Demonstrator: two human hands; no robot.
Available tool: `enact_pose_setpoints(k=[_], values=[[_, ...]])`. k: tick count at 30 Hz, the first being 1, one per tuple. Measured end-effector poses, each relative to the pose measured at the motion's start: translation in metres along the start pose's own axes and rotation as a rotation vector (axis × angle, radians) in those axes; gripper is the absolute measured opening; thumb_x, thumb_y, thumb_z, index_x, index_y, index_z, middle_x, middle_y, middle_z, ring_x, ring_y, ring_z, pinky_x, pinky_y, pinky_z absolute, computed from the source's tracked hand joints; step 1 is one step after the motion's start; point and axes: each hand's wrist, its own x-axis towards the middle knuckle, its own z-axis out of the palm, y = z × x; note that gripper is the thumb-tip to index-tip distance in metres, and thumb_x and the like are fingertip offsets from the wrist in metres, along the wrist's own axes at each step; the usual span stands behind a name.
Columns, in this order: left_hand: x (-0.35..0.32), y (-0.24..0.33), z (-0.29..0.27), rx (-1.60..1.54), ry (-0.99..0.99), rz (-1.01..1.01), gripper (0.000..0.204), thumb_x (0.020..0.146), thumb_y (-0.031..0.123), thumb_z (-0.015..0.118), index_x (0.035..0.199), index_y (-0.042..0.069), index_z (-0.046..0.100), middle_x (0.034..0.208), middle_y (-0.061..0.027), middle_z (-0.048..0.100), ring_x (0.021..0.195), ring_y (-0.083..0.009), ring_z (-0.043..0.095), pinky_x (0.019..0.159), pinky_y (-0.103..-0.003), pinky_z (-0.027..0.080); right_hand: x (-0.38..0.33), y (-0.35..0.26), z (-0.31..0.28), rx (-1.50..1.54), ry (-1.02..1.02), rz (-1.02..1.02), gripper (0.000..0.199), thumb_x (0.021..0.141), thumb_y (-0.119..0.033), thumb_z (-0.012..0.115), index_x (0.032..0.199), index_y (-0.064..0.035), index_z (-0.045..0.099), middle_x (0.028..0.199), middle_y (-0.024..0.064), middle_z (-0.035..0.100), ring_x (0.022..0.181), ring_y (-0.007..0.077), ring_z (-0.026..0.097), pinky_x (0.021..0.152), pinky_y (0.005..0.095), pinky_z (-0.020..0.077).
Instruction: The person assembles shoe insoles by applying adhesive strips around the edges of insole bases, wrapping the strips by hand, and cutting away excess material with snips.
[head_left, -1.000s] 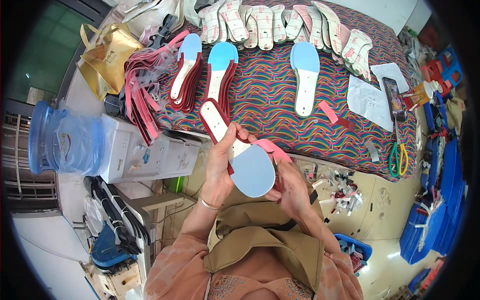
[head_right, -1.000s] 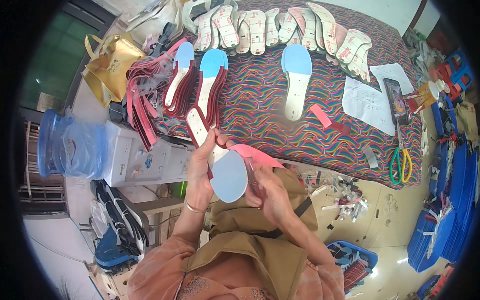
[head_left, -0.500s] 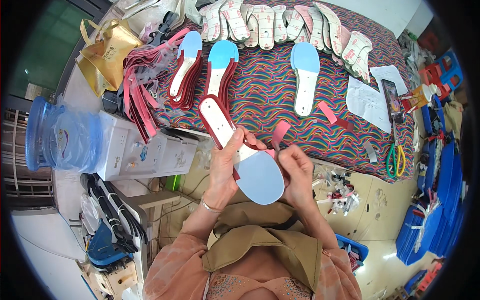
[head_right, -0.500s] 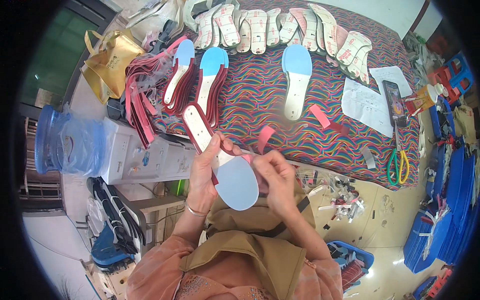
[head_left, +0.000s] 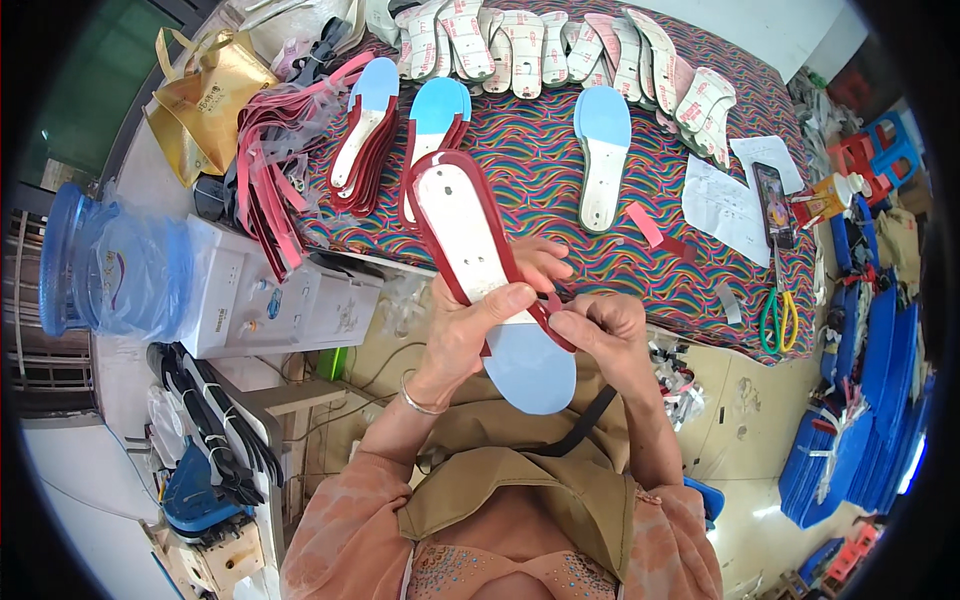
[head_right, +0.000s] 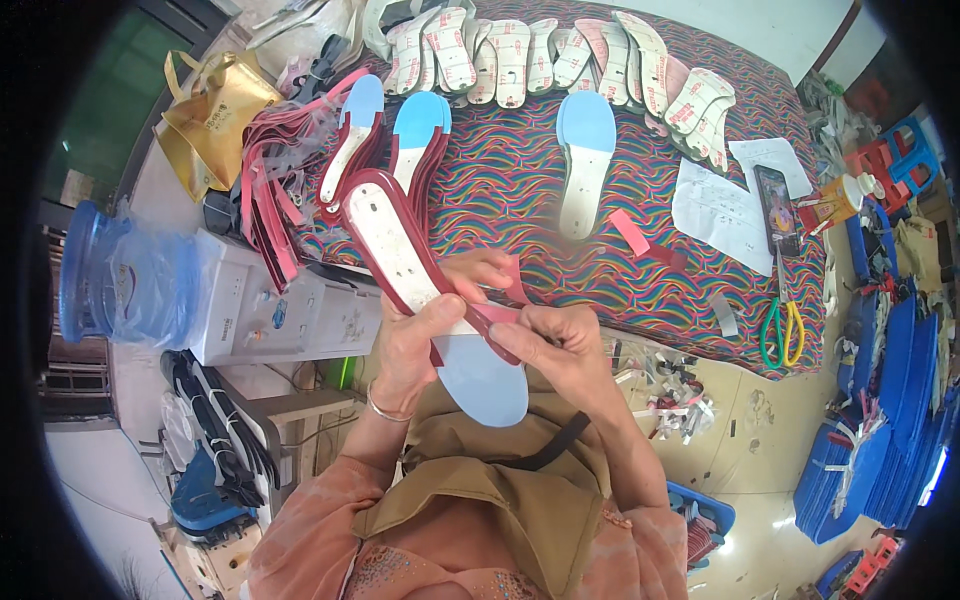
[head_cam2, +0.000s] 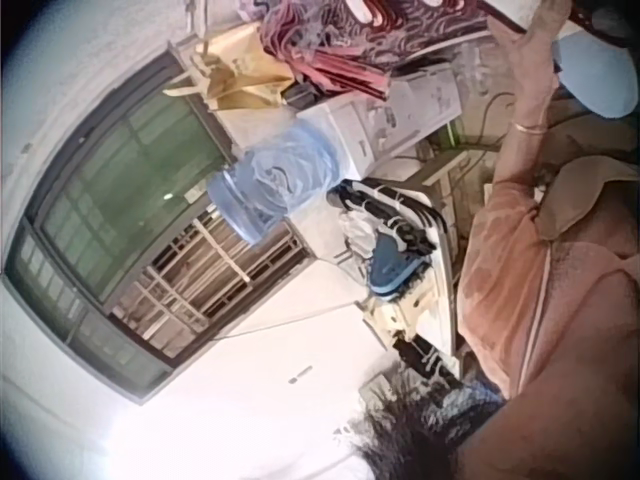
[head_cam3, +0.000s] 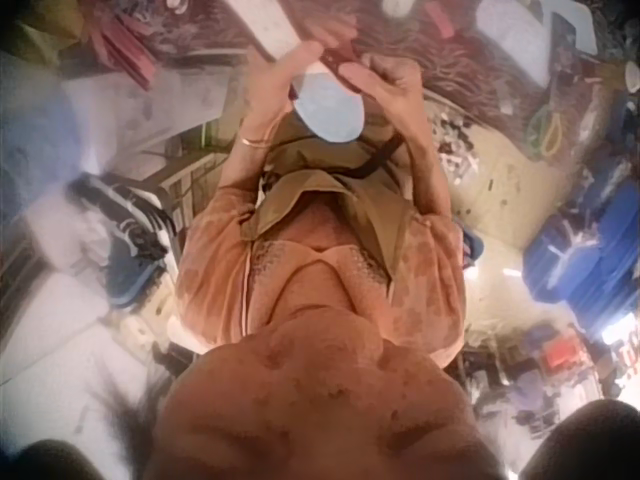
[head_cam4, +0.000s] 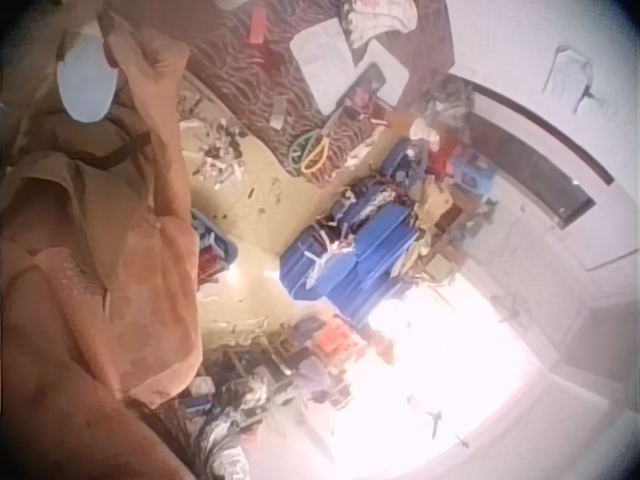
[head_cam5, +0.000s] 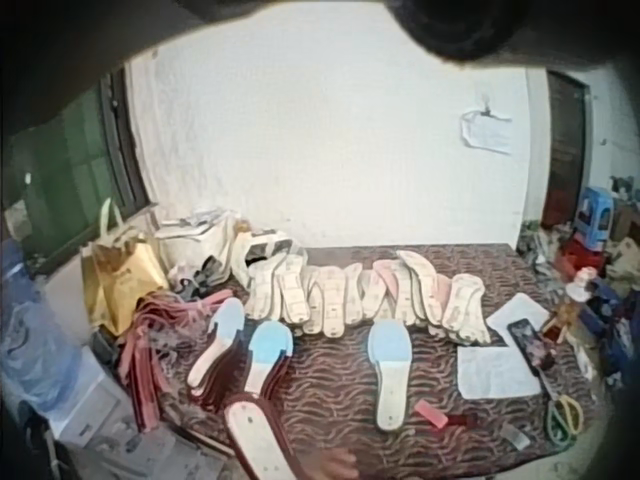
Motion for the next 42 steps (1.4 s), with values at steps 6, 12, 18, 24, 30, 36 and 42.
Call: enact_pose_setpoints(k=[6, 12, 18, 24, 30, 36, 42], values=[[0.002, -0.006, 0.005, 0.122, -0.044, 0.029, 0.012, 0.082, 0.006, 0.066, 0.091, -0.002, 0.067, 0.097, -0.0151, 0.067, 0.103, -0.0275, 0.059, 0.096, -0.043, 0.044, 0.005, -0.011, -0.010, -0.640, -0.048, -0.343, 0.026, 0.074, 0.000, 0.072, 0.065, -0.0019, 0.049, 0.054, 0.0053, 0.045, 0.045, 0.0135, 0.041, 0.042, 0.0291, 0.0306], [0.006, -0.004, 0.009, 0.260, -0.021, -0.014, 0.014, 0.081, 0.009, 0.062, 0.087, -0.002, 0.065, 0.089, -0.0148, 0.067, 0.097, -0.0293, 0.060, 0.101, -0.049, 0.038, 0.000, -0.010, -0.005, -0.785, -0.038, -0.322, 0.022, 0.076, -0.008, 0.074, 0.077, -0.0004, 0.053, 0.065, 0.0096, 0.054, 0.054, 0.0204, 0.055, 0.050, 0.0329, 0.0426], [0.012, -0.023, -0.008, 0.125, -0.069, 0.131, 0.019, 0.085, 0.022, 0.063, 0.080, 0.004, 0.062, 0.073, -0.0075, 0.062, 0.071, -0.0198, 0.057, 0.100, -0.052, 0.037, -0.013, 0.012, 0.004, -0.222, 0.059, -0.096, 0.024, 0.082, -0.013, 0.072, 0.081, -0.0044, 0.049, 0.065, -0.0011, 0.046, 0.053, 0.0083, 0.038, 0.047, 0.0244, 0.0313], [0.017, -0.032, 0.000, -0.146, -0.076, 0.195, 0.026, 0.084, 0.025, 0.065, 0.078, 0.000, 0.066, 0.067, -0.0103, 0.064, 0.062, -0.0188, 0.059, 0.098, -0.048, 0.042, -0.016, 0.020, 0.013, 0.792, -0.053, 0.305, 0.026, 0.087, -0.026, 0.069, 0.089, -0.0080, 0.050, 0.064, -0.0045, 0.048, 0.046, -0.0003, 0.034, 0.041, 0.0177, 0.0223], [0.016, -0.036, 0.004, -0.209, -0.054, 0.186, 0.025, 0.085, 0.024, 0.064, 0.081, -0.001, 0.065, 0.068, -0.0109, 0.064, 0.065, -0.0192, 0.060, 0.095, -0.048, 0.044, -0.027, 0.038, 0.028, 0.995, 0.044, 0.391, 0.024, 0.088, -0.026, 0.068, 0.089, -0.0094, 0.052, 0.065, -0.0029, 0.053, 0.046, -0.0002, 0.038, 0.038, 0.0170, 0.0250], [0.011, -0.024, 0.003, 0.089, 0.009, 0.082, 0.016, 0.083, 0.014, 0.063, 0.084, -0.002, 0.064, 0.077, -0.0120, 0.064, 0.069, -0.0212, 0.059, 0.094, -0.051, 0.043, -0.023, 0.009, -0.006, 0.071, 0.092, -0.048, 0.010, 0.088, -0.011, 0.065, 0.085, -0.0029, 0.060, 0.069, -0.0031, 0.055, 0.055, 0.0051, 0.046, 0.047, 0.0203, 0.0330], [0.005, -0.015, 0.015, 0.073, 0.018, -0.137, 0.029, 0.082, -0.003, 0.063, 0.110, -0.007, 0.058, 0.096, -0.0146, 0.068, 0.087, -0.0224, 0.067, 0.078, -0.035, 0.055, -0.026, -0.001, -0.008, -0.608, 0.126, -0.183, 0.009, 0.083, -0.005, 0.066, 0.080, 0.0022, 0.061, 0.058, 0.0014, 0.047, 0.051, 0.0059, 0.039, 0.048, 0.0247, 0.0326]])
